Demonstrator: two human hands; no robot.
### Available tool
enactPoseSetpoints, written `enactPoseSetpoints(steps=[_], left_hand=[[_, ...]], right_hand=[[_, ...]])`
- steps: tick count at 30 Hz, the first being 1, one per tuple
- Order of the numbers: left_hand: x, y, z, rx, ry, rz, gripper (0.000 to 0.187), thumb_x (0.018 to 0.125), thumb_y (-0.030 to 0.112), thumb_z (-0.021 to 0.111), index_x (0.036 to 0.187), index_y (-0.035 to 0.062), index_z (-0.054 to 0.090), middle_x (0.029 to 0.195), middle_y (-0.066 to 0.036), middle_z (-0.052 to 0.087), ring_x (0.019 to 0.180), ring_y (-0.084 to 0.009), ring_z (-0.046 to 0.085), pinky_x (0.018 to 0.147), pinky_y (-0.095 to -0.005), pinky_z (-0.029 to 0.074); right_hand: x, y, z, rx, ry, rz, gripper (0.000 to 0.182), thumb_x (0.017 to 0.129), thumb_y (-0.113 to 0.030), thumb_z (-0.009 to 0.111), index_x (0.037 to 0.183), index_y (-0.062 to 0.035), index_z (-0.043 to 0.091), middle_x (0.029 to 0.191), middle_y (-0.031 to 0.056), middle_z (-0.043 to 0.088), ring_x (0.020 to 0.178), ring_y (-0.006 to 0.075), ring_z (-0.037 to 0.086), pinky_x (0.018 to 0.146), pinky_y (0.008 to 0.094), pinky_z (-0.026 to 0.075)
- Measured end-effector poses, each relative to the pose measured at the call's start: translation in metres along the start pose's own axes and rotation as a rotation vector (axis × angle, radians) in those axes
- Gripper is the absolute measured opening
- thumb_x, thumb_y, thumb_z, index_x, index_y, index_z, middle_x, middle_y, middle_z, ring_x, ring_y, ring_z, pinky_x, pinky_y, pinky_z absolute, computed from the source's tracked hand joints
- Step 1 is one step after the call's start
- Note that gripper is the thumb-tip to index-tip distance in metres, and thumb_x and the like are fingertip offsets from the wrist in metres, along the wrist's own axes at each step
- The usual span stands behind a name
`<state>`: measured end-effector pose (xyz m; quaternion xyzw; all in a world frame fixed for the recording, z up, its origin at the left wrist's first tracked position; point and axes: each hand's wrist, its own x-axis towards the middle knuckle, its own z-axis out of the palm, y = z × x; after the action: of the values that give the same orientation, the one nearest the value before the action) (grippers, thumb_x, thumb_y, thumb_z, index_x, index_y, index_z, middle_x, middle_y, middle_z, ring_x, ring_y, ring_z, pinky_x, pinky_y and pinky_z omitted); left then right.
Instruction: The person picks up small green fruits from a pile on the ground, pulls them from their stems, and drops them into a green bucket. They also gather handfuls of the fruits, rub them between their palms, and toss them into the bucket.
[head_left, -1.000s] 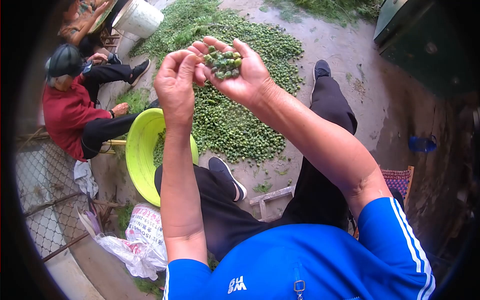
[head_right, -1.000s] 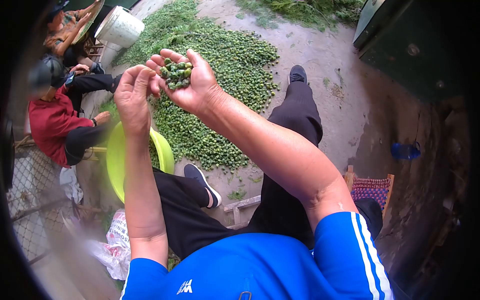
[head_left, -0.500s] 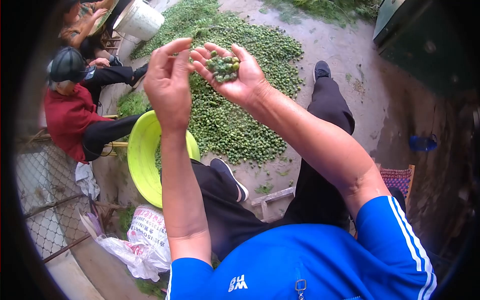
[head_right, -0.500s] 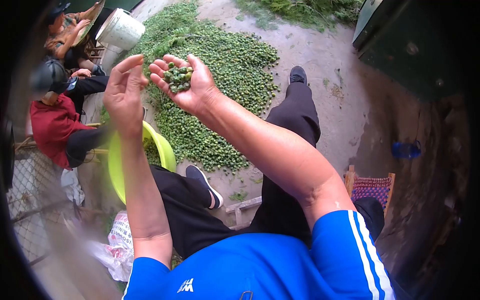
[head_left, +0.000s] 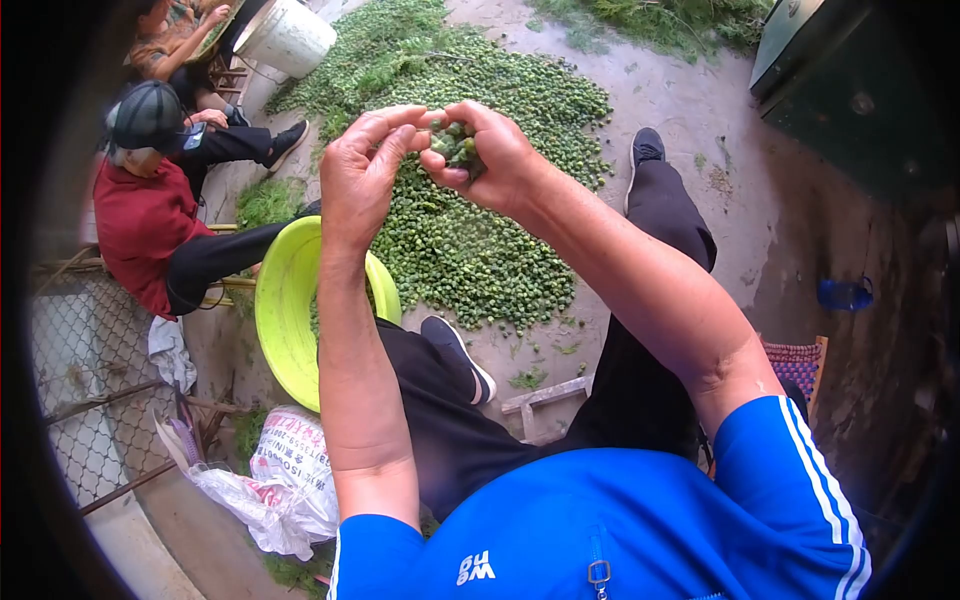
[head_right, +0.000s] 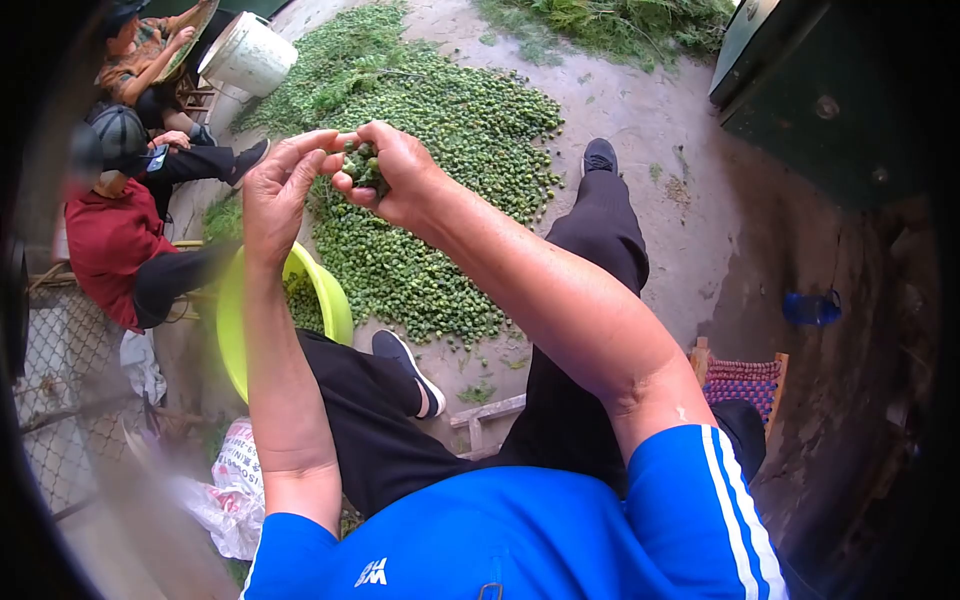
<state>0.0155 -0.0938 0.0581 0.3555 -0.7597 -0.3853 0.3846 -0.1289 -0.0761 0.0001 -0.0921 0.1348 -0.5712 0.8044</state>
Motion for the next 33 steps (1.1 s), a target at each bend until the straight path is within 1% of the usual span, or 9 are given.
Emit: enactPoseSetpoints(steps=[8, 14, 20, 23, 25, 27, 29, 31, 33], left_hand=[[0.000, -0.005, 0.004, 0.276, -0.024, 0.105, 0.021, 0.081, 0.005, 0.063, 0.102, 0.0038, 0.068, 0.091, -0.009, 0.066, 0.073, -0.0133, 0.065, 0.068, -0.0247, 0.050], [0.002, -0.003, 0.004, 0.042, -0.046, -0.168, 0.016, 0.080, 0.005, 0.063, 0.094, -0.0001, 0.066, 0.082, -0.007, 0.066, 0.066, -0.0128, 0.064, 0.062, -0.0276, 0.050], [0.000, -0.011, -0.002, 0.274, -0.163, -0.220, 0.012, 0.086, 0.005, 0.059, 0.095, -0.0016, 0.062, 0.086, -0.005, 0.066, 0.072, -0.0069, 0.058, 0.064, -0.0211, 0.049], [-0.001, -0.013, 0.000, 0.063, -0.058, -0.228, 0.007, 0.086, 0.006, 0.056, 0.087, -0.0007, 0.060, 0.081, -0.009, 0.067, 0.072, -0.0106, 0.063, 0.062, -0.0206, 0.049], [-0.001, -0.004, -0.001, -0.372, 0.066, -0.264, 0.006, 0.088, 0.003, 0.051, 0.089, -0.0017, 0.056, 0.085, -0.011, 0.066, 0.071, -0.0126, 0.063, 0.058, -0.0210, 0.049], [-0.001, -0.004, -0.012, -0.372, 0.041, -0.304, 0.009, 0.089, 0.002, 0.048, 0.094, -0.0031, 0.054, 0.088, -0.013, 0.064, 0.065, -0.0121, 0.060, 0.050, -0.0184, 0.045], [0.001, -0.021, -0.025, -0.847, -0.030, -0.429, 0.010, 0.090, 0.004, 0.047, 0.093, -0.0027, 0.054, 0.089, -0.014, 0.065, 0.059, -0.0094, 0.055, 0.044, -0.0168, 0.039], [0.000, -0.009, -0.021, -0.872, -0.016, -0.451, 0.013, 0.090, 0.009, 0.053, 0.093, -0.0024, 0.056, 0.092, -0.014, 0.066, 0.055, -0.0082, 0.052, 0.042, -0.0154, 0.034], [-0.002, 0.004, -0.012, -0.529, -0.055, -0.484, 0.017, 0.091, 0.017, 0.056, 0.098, 0.0015, 0.059, 0.084, -0.001, 0.060, 0.055, -0.0060, 0.047, 0.043, -0.0156, 0.032]], right_hand=[[-0.001, 0.007, 0.000, -0.167, 0.088, 0.004, 0.018, 0.087, -0.016, 0.044, 0.098, -0.0031, 0.049, 0.082, 0.0113, 0.056, 0.059, 0.0195, 0.057, 0.047, 0.0256, 0.047], [-0.005, 0.009, 0.004, -0.244, 0.034, 0.000, 0.019, 0.089, -0.020, 0.043, 0.097, -0.0044, 0.049, 0.079, 0.0080, 0.054, 0.058, 0.0182, 0.055, 0.042, 0.0254, 0.042], [-0.002, 0.018, -0.003, -0.222, 0.064, 0.005, 0.023, 0.092, -0.026, 0.040, 0.096, -0.0045, 0.048, 0.076, 0.0078, 0.054, 0.056, 0.0186, 0.055, 0.040, 0.0266, 0.040], [-0.003, 0.015, 0.001, -0.180, 0.061, 0.015, 0.028, 0.093, -0.028, 0.037, 0.097, -0.0030, 0.049, 0.075, 0.0099, 0.057, 0.056, 0.0193, 0.055, 0.042, 0.0265, 0.041], [-0.006, 0.011, 0.009, -0.179, 0.070, 0.027, 0.034, 0.094, -0.028, 0.034, 0.101, -0.0007, 0.052, 0.078, 0.0129, 0.062, 0.057, 0.0186, 0.055, 0.044, 0.0253, 0.042], [-0.008, 0.011, 0.009, -0.211, 0.097, 0.013, 0.039, 0.095, -0.028, 0.030, 0.107, 0.0016, 0.053, 0.079, 0.0153, 0.064, 0.059, 0.0179, 0.056, 0.044, 0.0239, 0.042], [-0.002, 0.011, 0.000, -0.172, 0.042, 0.066, 0.042, 0.096, -0.028, 0.029, 0.112, 0.0028, 0.052, 0.077, 0.0145, 0.063, 0.059, 0.0169, 0.056, 0.044, 0.0236, 0.041], [-0.001, 0.011, -0.001, -0.179, 0.068, 0.072, 0.042, 0.096, -0.030, 0.029, 0.109, 0.0012, 0.053, 0.076, 0.0140, 0.063, 0.058, 0.0165, 0.055, 0.044, 0.0236, 0.041], [-0.003, 0.011, -0.001, -0.187, 0.096, 0.075, 0.041, 0.096, -0.033, 0.030, 0.105, -0.0003, 0.054, 0.076, 0.0135, 0.062, 0.056, 0.0161, 0.055, 0.044, 0.0236, 0.041]])
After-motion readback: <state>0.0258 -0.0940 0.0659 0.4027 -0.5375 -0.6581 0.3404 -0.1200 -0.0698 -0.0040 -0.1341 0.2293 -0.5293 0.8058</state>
